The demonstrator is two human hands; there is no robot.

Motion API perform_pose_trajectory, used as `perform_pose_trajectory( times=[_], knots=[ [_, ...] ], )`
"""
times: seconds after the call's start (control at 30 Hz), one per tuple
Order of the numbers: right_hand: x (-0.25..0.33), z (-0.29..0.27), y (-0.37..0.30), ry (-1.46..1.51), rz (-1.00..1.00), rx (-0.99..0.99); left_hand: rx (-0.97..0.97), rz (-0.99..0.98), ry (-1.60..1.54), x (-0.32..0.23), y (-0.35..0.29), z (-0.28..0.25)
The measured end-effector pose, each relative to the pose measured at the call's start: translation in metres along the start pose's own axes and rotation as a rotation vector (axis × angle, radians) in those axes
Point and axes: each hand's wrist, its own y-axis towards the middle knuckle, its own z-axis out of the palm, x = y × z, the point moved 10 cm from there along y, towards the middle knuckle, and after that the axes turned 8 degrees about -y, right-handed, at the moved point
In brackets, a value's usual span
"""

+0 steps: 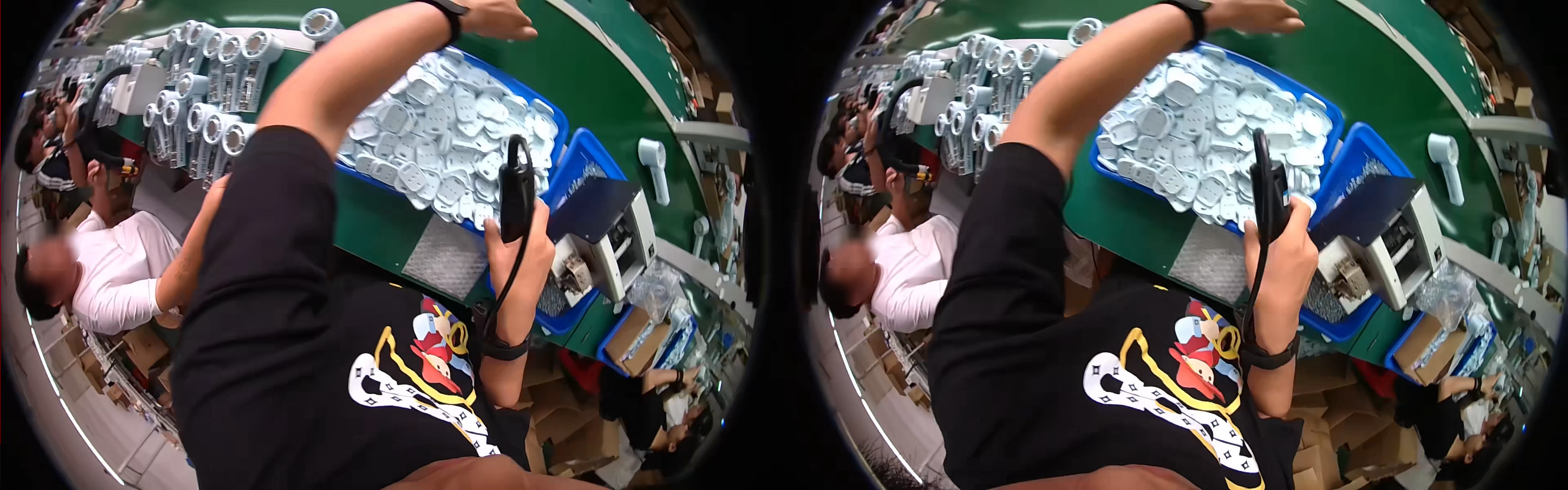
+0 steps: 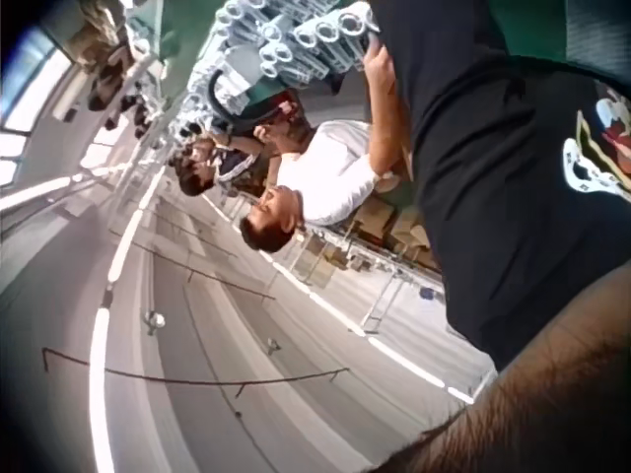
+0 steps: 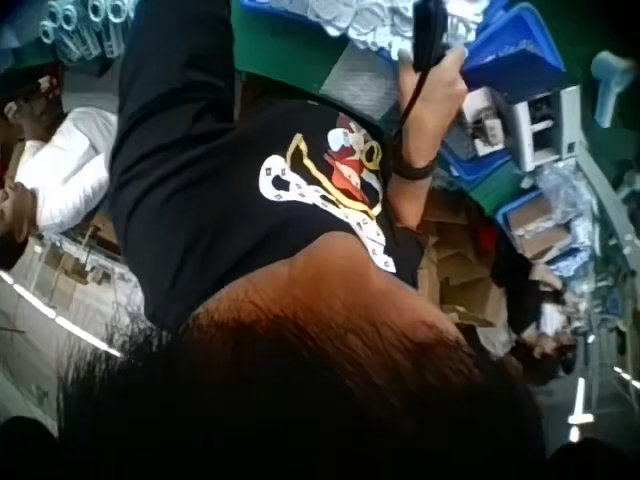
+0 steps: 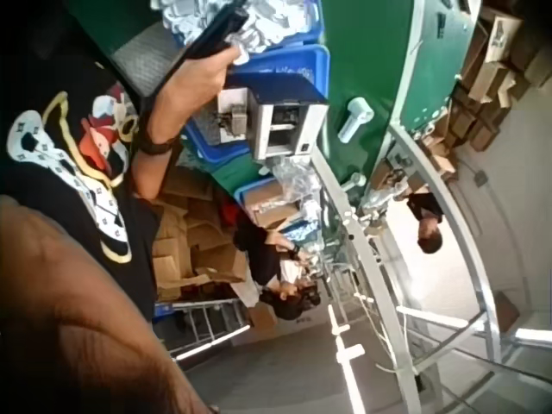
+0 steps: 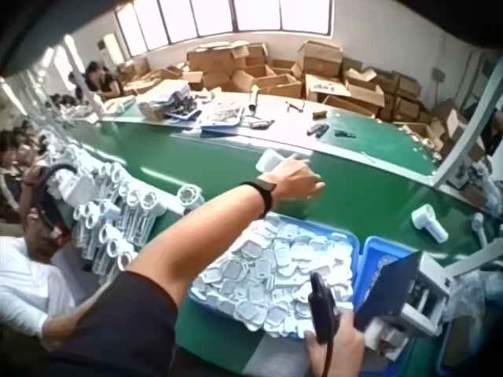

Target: The person gathers fans from a box and places them on a table before filling a blue tray with white plastic covers. They then pick up a fan and a cover, fitting them together and driving a screw with a power screwdriver.

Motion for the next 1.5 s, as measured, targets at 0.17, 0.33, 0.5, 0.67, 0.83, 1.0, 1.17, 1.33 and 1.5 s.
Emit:
perform_pose_trajectory(
  times=[0.17, 0.33, 0.5, 0.67, 0.83, 1.0, 1.17, 1.33, 1.5],
  knots=[
    [0.013, 0.007, -0.016, -0.362, 0.089, 0.049, -0.005, -0.079, -0.135, -0.03, 0.002, 0.009],
    [0.014, 0.01, -0.015, -0.266, -0.01, 0.055, -0.602, -0.474, -0.069, -0.039, -0.153, -0.139],
    [0.008, -0.004, -0.016, 0.001, 0.01, 0.048, -0.402, -1.303, -0.233, 0.014, -0.322, -0.083],
    [-0.007, -0.027, -0.017, 0.338, 0.027, -0.002, -0.63, -1.27, -0.534, 0.012, -0.357, -0.1],
    [-0.014, -0.051, -0.034, 0.851, 0.181, 0.081, -0.819, -0.88, -0.689, -0.055, -0.328, -0.16],
    [-0.011, -0.071, -0.052, 0.927, 0.183, 0.171, -0.573, -0.509, -1.282, -0.173, -0.248, -0.139],
    [-0.021, -0.061, -0.064, 1.015, 0.136, 0.205, -0.24, -0.332, -1.735, -0.282, -0.177, -0.063],
    [-0.074, -0.044, -0.083, 0.794, 0.125, 0.209, -0.144, -0.078, -1.444, -0.333, -0.134, -0.029],
    [-0.106, -0.062, -0.085, 0.603, 0.134, -0.118, -0.263, -0.041, -1.391, -0.344, -0.125, 0.01]
  ],
)
